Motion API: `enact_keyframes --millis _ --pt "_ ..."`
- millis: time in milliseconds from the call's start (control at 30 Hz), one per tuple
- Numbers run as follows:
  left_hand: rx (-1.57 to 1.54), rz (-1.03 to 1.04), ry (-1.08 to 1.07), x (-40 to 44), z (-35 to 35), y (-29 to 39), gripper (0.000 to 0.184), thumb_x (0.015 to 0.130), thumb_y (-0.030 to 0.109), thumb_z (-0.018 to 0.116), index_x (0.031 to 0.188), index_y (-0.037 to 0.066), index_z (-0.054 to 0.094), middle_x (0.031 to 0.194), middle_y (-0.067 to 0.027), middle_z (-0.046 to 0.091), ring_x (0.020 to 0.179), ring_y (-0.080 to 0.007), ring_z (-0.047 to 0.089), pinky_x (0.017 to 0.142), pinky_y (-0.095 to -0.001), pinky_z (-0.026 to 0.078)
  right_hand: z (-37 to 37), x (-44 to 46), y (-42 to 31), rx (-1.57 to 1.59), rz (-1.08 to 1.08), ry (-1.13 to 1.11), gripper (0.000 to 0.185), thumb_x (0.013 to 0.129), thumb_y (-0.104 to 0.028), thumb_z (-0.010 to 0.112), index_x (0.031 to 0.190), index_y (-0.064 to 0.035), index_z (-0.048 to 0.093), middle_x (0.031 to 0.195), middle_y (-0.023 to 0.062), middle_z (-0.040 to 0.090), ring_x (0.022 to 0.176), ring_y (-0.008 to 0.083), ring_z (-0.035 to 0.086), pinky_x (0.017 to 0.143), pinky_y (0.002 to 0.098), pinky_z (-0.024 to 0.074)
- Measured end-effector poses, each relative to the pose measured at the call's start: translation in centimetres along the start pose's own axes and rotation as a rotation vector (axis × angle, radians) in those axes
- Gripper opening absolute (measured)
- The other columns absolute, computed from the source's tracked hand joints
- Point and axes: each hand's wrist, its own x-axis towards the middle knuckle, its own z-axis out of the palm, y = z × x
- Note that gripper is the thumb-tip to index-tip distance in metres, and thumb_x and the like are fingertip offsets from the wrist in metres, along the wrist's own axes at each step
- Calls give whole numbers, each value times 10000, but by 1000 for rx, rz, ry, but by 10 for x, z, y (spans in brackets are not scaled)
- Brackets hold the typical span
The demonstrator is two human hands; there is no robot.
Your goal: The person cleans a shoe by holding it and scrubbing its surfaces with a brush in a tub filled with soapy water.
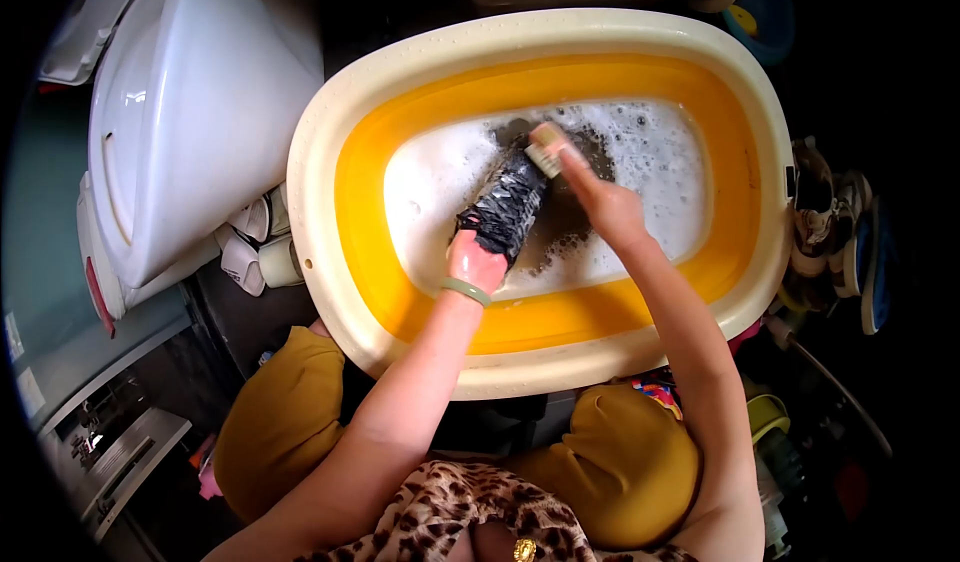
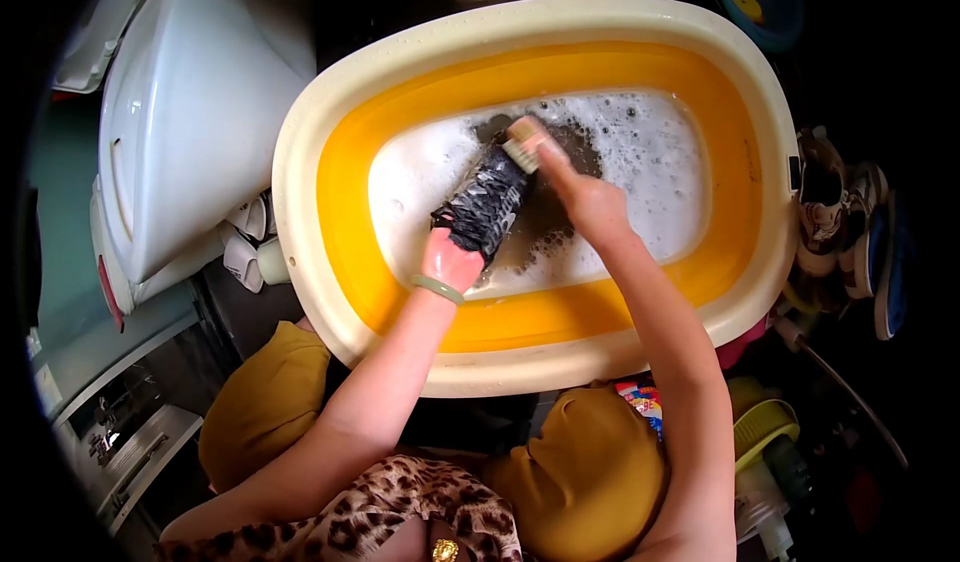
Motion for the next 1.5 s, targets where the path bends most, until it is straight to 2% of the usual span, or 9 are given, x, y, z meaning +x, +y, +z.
enact_keyframes --millis 167,333,500,600,733,933,1167,1233,1500 --pt "57 48 98 -7 -4 6 371 860 145 429 1177 -16 535 1200 -139 584 1106 -287 550 1009 -404 405 25 -32 67 23 454 119 683 933 -212 457 1474 -188 42 722 214 628 587 395 581 493 470 430" --pt "15 87 27 9 -9 5 359 825 138 447 1134 -4 563 1159 -140 606 1065 -281 577 958 -412 447 43 -63 27 68 112 -325 730 916 -132 384 1472 -320 -50 893 262 634 698 417 617 632 467 482" --pt "20 68 33 3 5 7 304 856 134 417 1080 18 587 1101 -125 624 991 -275 599 932 -410 470 -8 -38 23 194 286 50 551 924 -173 467 1427 -306 288 702 156 625 660 331 627 575 421 486" --pt "16 60 81 2 12 4 306 873 168 409 1088 36 583 1075 -118 628 980 -274 599 930 -413 471 -34 -38 -44 242 228 -96 473 935 -198 474 1386 -308 386 688 150 613 630 297 625 520 388 488" --pt "89 20 31 -10 -3 16 265 943 261 384 1061 113 569 1007 -92 598 932 -201 580 897 -363 477 -9 -50 -103 106 -313 -63 526 833 -69 536 1288 -332 532 768 131 603 553 254 597 489 360 490" --pt "-1 49 9 17 -17 1 359 923 202 376 1197 21 523 1212 -134 569 1100 -282 546 992 -418 423 3 29 -40 3 27 20 435 887 -165 503 1282 -346 507 698 154 636 580 326 624 509 427 487" --pt "84 34 353 -8 9 6 414 933 265 296 1171 22 532 1134 -144 588 1052 -281 561 974 -421 429 7 -66 -100 341 -203 -103 552 834 -114 595 1333 -321 482 637 143 608 500 268 592 490 395 497" --pt "-13 93 101 4 9 5 322 927 216 389 1125 31 563 1063 -120 617 994 -274 586 935 -417 454 20 -27 -62 166 -225 24 517 851 -156 575 1328 -329 477 571 99 573 466 256 577 401 391 448" --pt "45 49 179 -13 32 7 349 936 254 382 1136 36 567 1066 -111 617 988 -273 588 917 -428 469 8 -39 -93 389 13 -262 483 885 -168 596 1342 -266 471 959 229 630 798 354 648 704 376 537"
